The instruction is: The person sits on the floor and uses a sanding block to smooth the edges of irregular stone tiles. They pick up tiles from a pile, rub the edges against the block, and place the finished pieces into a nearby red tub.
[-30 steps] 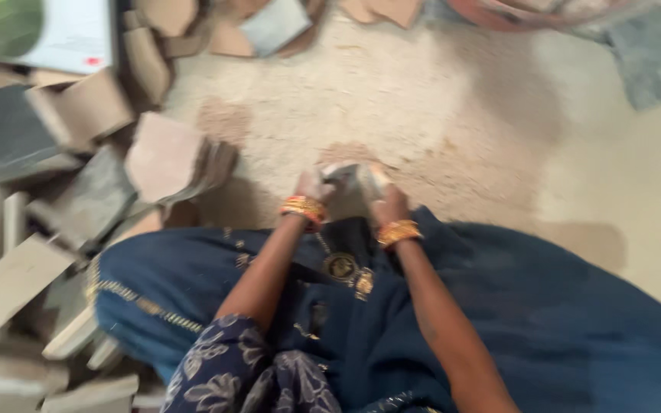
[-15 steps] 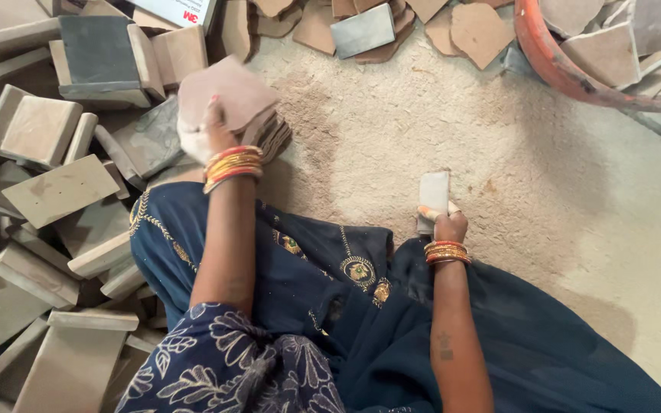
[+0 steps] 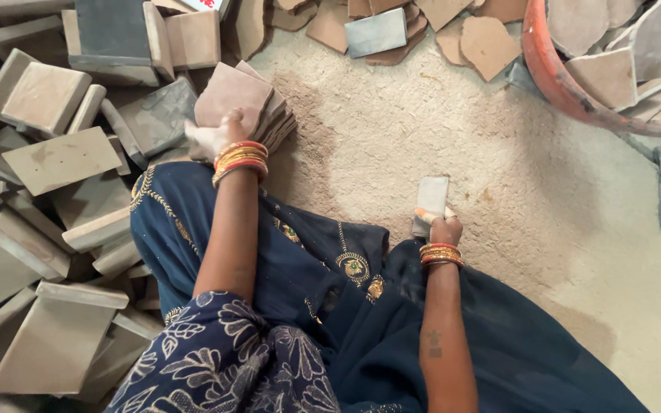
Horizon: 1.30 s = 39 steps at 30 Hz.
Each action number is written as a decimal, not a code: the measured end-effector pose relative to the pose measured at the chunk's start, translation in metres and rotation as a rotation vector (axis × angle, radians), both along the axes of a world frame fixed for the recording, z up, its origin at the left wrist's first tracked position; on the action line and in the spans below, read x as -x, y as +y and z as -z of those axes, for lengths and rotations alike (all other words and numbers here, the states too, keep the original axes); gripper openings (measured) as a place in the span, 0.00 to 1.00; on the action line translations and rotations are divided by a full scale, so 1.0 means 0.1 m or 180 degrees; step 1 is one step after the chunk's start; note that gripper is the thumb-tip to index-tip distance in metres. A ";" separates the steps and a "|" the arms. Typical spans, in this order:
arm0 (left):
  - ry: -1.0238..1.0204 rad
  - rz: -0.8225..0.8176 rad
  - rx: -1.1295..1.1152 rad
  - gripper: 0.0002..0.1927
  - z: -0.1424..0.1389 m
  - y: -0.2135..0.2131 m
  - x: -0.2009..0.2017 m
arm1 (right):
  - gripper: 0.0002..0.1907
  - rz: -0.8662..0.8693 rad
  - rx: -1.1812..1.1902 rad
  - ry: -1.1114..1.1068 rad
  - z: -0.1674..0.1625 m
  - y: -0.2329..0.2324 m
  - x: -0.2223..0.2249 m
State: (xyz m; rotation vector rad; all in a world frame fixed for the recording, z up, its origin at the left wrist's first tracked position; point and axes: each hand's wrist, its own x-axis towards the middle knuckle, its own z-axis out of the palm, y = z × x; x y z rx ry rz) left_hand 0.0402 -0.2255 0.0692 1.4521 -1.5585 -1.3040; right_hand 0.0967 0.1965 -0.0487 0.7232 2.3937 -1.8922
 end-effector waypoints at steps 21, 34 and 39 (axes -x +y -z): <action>-0.1501 0.3115 0.3418 0.39 0.22 0.14 0.08 | 0.18 0.0021 -0.0269 -0.0114 -0.08 -0.07 -0.03; -0.1152 0.3325 0.3445 0.34 0.26 0.33 -0.07 | 0.20 -0.0008 -0.0018 0.0117 -0.15 -0.14 -0.04; -0.1747 0.2903 0.3154 0.40 0.27 0.28 -0.15 | 0.21 0.0003 -0.0159 -0.0052 -0.21 -0.16 -0.07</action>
